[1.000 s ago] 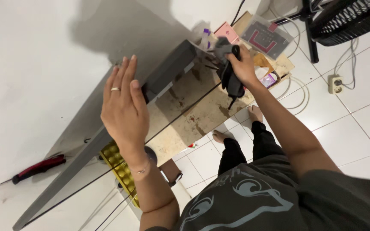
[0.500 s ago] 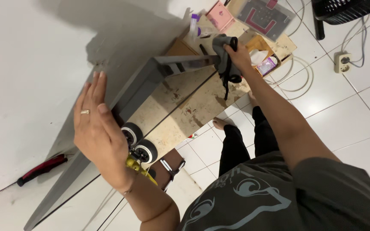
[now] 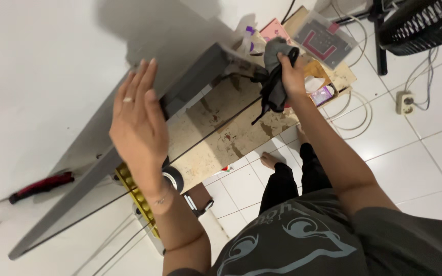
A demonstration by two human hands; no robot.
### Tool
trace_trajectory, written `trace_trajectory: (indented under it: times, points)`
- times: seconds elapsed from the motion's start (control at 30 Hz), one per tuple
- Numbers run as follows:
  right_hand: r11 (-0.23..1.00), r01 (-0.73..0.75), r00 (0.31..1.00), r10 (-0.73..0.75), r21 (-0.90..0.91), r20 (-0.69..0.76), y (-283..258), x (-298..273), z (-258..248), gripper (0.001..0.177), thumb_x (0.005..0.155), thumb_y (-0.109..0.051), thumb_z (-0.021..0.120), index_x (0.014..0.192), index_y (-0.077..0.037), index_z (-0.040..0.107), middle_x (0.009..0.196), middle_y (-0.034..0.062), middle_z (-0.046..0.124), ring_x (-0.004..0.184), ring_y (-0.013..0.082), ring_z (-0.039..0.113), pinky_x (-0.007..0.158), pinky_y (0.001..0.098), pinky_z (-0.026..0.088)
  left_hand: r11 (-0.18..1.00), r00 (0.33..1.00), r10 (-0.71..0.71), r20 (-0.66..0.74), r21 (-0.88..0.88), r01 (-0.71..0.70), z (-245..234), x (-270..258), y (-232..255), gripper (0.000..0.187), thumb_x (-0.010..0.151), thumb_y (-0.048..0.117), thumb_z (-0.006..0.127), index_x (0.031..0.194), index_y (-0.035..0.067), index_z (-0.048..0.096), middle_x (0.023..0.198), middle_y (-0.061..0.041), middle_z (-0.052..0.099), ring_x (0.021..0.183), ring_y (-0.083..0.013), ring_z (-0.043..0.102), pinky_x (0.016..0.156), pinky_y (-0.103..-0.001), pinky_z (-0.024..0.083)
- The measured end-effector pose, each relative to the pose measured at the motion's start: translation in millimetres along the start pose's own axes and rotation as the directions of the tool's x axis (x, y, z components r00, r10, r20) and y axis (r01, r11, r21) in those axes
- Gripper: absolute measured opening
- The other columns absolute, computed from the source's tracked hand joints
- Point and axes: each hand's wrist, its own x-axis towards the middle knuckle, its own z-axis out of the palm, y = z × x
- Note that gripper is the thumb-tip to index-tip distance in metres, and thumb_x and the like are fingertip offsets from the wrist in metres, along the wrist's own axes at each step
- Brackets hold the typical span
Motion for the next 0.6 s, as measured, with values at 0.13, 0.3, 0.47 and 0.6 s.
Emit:
trace_trajectory:
  times: [0.13, 0.3, 0.47, 0.6]
  points:
    - [0.914, 0.367, 0.927, -0.375, 0.172, 0.014, -101, -94, 12, 0.051, 0.109, -0.034, 0.058, 0.148, -0.003, 0.05, 0.143, 0.0186, 0.056, 0.134, 0.0279, 0.054, 0.12, 0.0384, 0.04, 1.0, 1.0, 0.011, -0.005, -0.017, -0.012, 5, 0, -6, 0.045, 0.118, 0.034, 0.032, 0.145, 0.015, 0.063, 0.143, -0.006, 0.067, 0.136, -0.0294, 0.061, 0.113, -0.043, 0.051]
    - [0.748, 0.654, 0.723, -0.662, -0.115, -0.199, -105, -156, 49, 0.053, 0.107, -0.01, 0.064, 0.157, -0.01, 0.043, 0.151, 0.0157, 0.036, 0.144, 0.0309, 0.038, 0.126, 0.0442, 0.028, 0.883, 0.997, 0.052, -0.063, -0.463, -0.075, -13, -14, -19, 0.04, 0.121, 0.033, 0.037, 0.151, 0.017, 0.057, 0.156, -0.003, 0.057, 0.15, -0.026, 0.053, 0.129, -0.043, 0.043]
    - [0.644, 0.721, 0.635, -0.762, -0.256, -0.128, -77, -162, 45, 0.064, 0.102, 0.002, 0.07, 0.157, -0.011, 0.04, 0.155, 0.019, 0.032, 0.15, 0.0361, 0.032, 0.13, 0.0482, 0.02, 0.973, 0.986, -0.053, -0.16, -0.229, 0.015, -49, -64, -78, 0.04, 0.125, 0.035, 0.039, 0.155, 0.014, 0.055, 0.162, -0.003, 0.056, 0.157, -0.0276, 0.048, 0.132, -0.045, 0.038]
    - [0.636, 0.72, 0.615, -0.77, -0.278, -0.171, -80, -165, 62, 0.061, 0.107, 0.001, 0.066, 0.16, -0.013, 0.041, 0.156, 0.0185, 0.028, 0.149, 0.0349, 0.031, 0.13, 0.0479, 0.019, 0.945, 0.938, -0.326, -0.121, -0.025, 0.326, -69, -104, -134, 0.043, 0.117, 0.038, 0.038, 0.141, 0.017, 0.067, 0.153, -0.004, 0.059, 0.15, -0.0328, 0.044, 0.118, -0.047, 0.043]
